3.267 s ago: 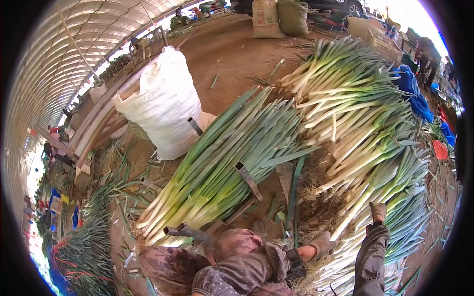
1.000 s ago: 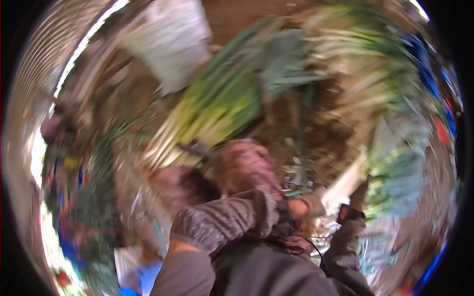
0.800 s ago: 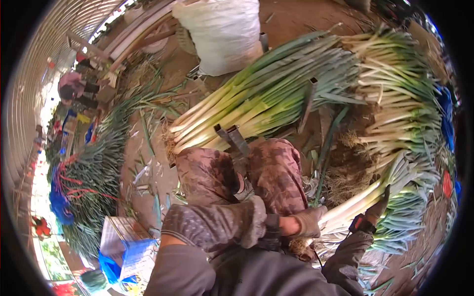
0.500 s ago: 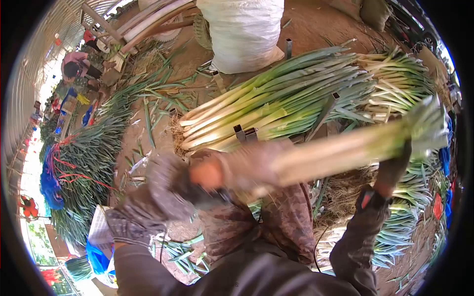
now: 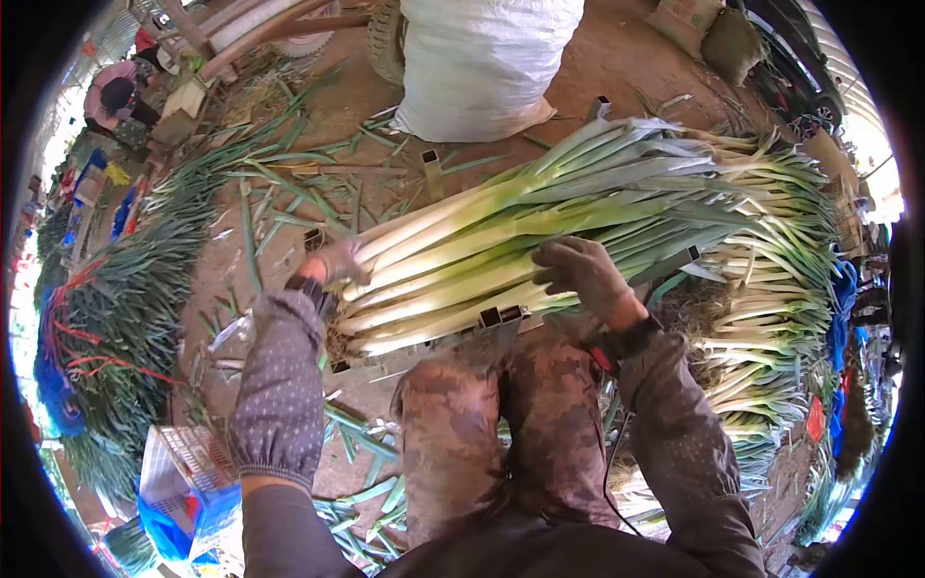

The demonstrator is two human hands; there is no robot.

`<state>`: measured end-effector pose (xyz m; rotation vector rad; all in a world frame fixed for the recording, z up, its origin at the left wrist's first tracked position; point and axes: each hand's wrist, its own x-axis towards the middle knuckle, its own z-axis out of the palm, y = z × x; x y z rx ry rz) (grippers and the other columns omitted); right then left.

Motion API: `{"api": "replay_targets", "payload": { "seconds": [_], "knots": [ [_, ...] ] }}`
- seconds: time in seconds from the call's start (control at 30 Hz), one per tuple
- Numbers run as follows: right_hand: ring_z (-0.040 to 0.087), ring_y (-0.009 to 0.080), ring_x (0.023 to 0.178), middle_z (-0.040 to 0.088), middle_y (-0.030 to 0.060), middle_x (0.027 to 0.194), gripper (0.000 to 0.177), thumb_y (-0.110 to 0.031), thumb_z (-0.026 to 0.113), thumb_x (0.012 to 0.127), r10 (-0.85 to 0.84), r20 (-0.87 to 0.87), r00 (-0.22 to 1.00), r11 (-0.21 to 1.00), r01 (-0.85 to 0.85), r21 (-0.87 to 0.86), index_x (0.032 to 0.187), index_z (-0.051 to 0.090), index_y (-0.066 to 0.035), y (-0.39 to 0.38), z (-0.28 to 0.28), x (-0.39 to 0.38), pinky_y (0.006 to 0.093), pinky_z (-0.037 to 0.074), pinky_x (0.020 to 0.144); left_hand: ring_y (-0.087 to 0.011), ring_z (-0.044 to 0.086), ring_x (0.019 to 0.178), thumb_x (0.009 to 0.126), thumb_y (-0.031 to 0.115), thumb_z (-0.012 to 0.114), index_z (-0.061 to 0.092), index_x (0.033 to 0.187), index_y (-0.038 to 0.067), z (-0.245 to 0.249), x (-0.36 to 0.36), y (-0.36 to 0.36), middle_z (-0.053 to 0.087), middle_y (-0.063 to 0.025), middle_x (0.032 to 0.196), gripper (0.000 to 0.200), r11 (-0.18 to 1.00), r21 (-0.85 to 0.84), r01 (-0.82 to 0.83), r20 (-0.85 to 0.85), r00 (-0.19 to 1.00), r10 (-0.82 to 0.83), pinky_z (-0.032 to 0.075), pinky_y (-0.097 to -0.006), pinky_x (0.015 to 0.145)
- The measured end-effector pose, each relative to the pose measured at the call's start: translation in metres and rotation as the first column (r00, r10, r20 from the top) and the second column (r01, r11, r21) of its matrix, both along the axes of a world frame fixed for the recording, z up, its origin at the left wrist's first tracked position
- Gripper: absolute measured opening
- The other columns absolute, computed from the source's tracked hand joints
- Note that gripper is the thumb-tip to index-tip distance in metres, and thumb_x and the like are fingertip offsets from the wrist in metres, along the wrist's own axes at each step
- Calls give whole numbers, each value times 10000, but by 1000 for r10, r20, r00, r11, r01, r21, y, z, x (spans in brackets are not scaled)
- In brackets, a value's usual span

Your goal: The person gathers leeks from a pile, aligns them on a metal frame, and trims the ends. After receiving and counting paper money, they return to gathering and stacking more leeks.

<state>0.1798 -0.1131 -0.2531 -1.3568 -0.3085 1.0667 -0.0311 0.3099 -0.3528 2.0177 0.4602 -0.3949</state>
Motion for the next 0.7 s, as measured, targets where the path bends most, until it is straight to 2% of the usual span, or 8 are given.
{"api": "replay_targets", "payload": {
  "seconds": [0.07, 0.13, 0.17, 0.27, 0.37, 0.47, 0.63, 0.7],
  "knots": [
    [724, 250, 831, 733, 92, 935, 311, -270, 678, 921, 36, 426, 904, 991, 23, -132, 1097, 692, -14, 5, 11, 11, 343, 570, 685, -225, 606, 1146, 533, 36, 906, 501, 1373, -70, -9, -5, -4, 655, -125, 1257, 939, 980, -183, -74, 46, 995, 84, 449, -325, 1039],
    [709, 281, 775, 735, 110, 862, 265, -254, 679, 902, 161, 925, 343, 978, 72, -197, 1062, 717, -46, 30, 20, 38, 367, 562, 694, -229, 625, 1112, 543, 84, 885, 514, 1353, -83, -6, -5, -2, 663, -163, 1230, 907, 999, -33, -21, -27, 999, 20, 469, -318, 1004],
    [683, 324, 878, 722, 137, 942, 318, -278, 697, 878, 223, 954, 201, 967, 79, -243, 1138, 695, -94, 47, 24, 51, 424, 527, 843, -228, 630, 1103, 545, 108, 882, 520, 1342, -90, 1, -5, -5, 667, -171, 1218, 898, 998, 60, -2, -31, 999, 4, 473, -315, 994],
    [612, 354, 1106, 684, 175, 1092, 395, -297, 698, 872, 208, 889, -408, 950, -134, -284, 1184, 646, -60, 103, 26, 84, 458, 424, 1013, -298, 656, 1082, 584, 261, 855, 549, 1329, -43, -19, -18, 1, 681, -207, 1157, 861, 964, 266, 10, 80, 996, -33, 491, -339, 965],
    [585, 332, 1119, 647, 141, 1128, 483, -363, 741, 822, 651, 662, -371, 688, -80, -721, 1214, 615, -110, 134, -8, 99, 464, 391, 1002, -368, 649, 1079, 649, 313, 813, 595, 1277, 34, 19, -22, -32, 678, -224, 1118, 721, 895, 445, -40, 89, 996, 0, 497, -388, 947],
    [598, 328, 1085, 640, 143, 1113, 531, -396, 747, 808, 456, 781, -427, 805, -176, -566, 1217, 603, -89, 122, -12, 89, 452, 412, 968, -370, 645, 1080, 674, 302, 808, 610, 1251, 25, 27, -24, -40, 675, -232, 1114, 670, 889, 437, -139, 127, 988, 92, 493, -392, 951],
    [544, 330, 1186, 598, 154, 1212, 663, -394, 738, 802, 656, 637, -405, 665, -87, -742, 1318, 526, -36, 109, -1, 71, 476, 391, 1003, -149, 595, 1075, 809, 269, 804, 585, 1305, -50, -7, -31, -6, 670, -113, 1205, 629, 973, -217, -73, 126, 987, 102, 487, -320, 959],
    [589, 328, 1121, 625, 136, 1184, 536, -421, 707, 831, 485, 719, -498, 785, -115, -609, 1230, 607, -77, 107, -15, 73, 495, 426, 952, -195, 624, 1083, 814, 270, 789, 609, 1302, -4, 4, -37, -21, 672, -127, 1223, 588, 938, -300, -175, 173, 957, 234, 492, -345, 964]
  ]
}}
